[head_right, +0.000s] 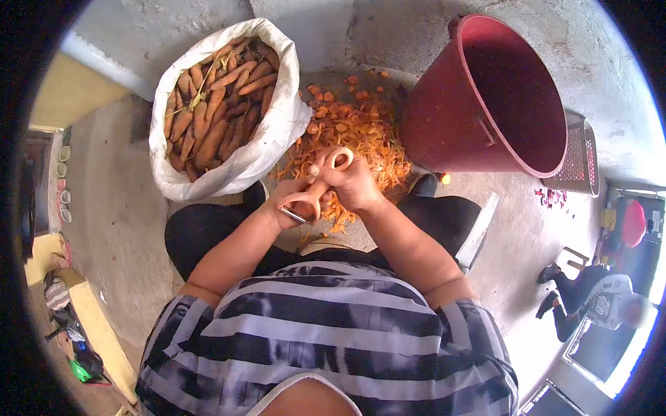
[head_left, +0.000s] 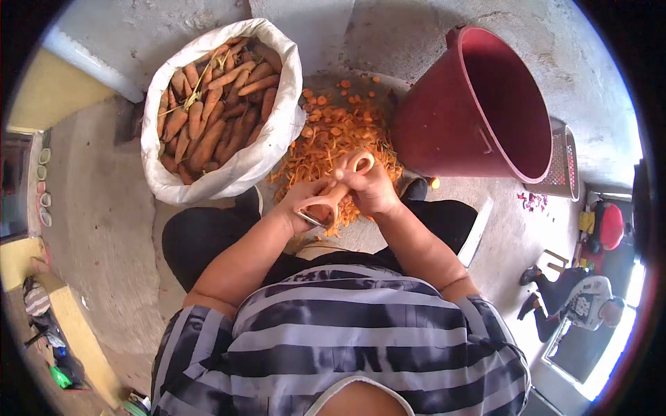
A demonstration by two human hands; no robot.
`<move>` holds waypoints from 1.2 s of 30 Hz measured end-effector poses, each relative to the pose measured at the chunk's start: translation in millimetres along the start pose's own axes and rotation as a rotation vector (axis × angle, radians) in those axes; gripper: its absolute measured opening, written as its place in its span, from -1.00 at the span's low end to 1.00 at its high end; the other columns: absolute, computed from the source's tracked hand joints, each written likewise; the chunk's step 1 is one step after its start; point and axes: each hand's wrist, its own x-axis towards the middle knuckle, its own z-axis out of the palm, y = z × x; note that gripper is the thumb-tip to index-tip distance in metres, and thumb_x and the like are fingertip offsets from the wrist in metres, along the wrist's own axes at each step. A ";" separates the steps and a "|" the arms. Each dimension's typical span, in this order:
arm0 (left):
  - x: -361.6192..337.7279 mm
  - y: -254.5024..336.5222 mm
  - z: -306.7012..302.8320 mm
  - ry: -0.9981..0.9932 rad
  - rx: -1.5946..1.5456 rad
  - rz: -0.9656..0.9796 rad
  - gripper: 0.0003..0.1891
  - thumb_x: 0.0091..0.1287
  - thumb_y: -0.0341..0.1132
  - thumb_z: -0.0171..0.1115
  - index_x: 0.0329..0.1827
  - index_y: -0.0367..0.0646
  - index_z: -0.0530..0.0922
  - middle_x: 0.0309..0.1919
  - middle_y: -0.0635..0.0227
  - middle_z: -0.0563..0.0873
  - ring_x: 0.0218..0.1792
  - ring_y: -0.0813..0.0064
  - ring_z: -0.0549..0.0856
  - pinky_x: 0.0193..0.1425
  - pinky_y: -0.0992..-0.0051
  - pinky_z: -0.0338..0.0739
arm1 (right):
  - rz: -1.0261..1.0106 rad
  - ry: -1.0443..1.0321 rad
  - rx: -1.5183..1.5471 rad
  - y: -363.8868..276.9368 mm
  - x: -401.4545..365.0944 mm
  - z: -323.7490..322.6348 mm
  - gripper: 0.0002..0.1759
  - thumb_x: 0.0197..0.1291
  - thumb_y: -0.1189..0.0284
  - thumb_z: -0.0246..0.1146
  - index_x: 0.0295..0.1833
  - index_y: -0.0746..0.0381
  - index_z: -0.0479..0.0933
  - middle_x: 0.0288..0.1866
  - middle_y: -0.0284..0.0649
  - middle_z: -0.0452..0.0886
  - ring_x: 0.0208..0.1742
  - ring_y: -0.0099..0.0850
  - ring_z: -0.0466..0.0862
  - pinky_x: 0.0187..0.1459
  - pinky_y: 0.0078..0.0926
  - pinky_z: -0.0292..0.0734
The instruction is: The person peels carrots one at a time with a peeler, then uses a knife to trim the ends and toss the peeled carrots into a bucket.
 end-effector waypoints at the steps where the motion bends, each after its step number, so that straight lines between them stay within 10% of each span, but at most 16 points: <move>1: 1.1 -1.8 -3.1 -0.011 0.041 0.021 -0.71 0.22 -0.21 0.08 -0.13 -0.25 0.46 -0.32 0.28 0.58 -0.43 0.46 0.60 -0.50 0.49 0.52 | -0.004 0.005 -0.002 3.0 6.2 -5.9 -0.83 0.03 0.47 0.24 -0.31 0.31 0.42 -0.41 -0.18 0.53 -0.40 -0.40 0.57 -0.38 -0.48 0.50; 9: -7.8 3.5 7.7 -0.079 -0.048 -0.072 -0.64 0.33 -0.10 -0.04 0.09 -0.07 0.31 -0.32 0.33 0.45 -0.36 0.51 0.45 -0.41 0.55 0.40 | -0.170 0.734 -0.092 -26.5 45.6 -126.1 -0.82 0.12 0.40 0.22 -0.28 0.27 0.41 -0.38 -0.21 0.52 -0.40 -0.44 0.53 -0.46 -0.52 0.41; 17: 3.9 -0.6 -1.8 0.038 -0.099 -0.105 -0.66 0.35 -0.09 -0.12 -0.05 -0.18 0.40 -0.34 0.27 0.54 -0.40 0.48 0.55 -0.50 0.52 0.42 | 0.042 0.032 0.039 -1.7 -5.7 2.2 -0.79 -0.01 0.48 0.28 -0.31 0.27 0.38 -0.39 -0.15 0.54 -0.40 -0.37 0.59 -0.49 -0.48 0.51; 28: 1.1 -0.6 -4.7 -0.085 -0.192 -0.148 -0.69 0.34 -0.11 -0.08 -0.02 -0.11 0.33 -0.38 0.30 0.48 -0.46 0.49 0.48 -0.47 0.53 0.43 | -0.241 0.668 -0.198 -30.4 39.3 -101.2 -0.81 0.05 0.40 0.26 -0.27 0.21 0.41 -0.41 -0.26 0.51 -0.45 -0.47 0.52 -0.52 -0.56 0.41; 36: 8.2 -4.0 -9.6 -0.021 -0.131 -0.055 -0.64 0.33 -0.10 -0.08 -0.07 -0.23 0.43 -0.28 0.18 0.58 -0.35 0.39 0.62 -0.41 0.43 0.56 | 0.127 0.028 -0.052 -6.3 -5.6 8.4 -0.87 0.04 0.48 0.25 -0.35 0.27 0.44 -0.41 -0.24 0.53 -0.43 -0.47 0.55 -0.47 -0.59 0.44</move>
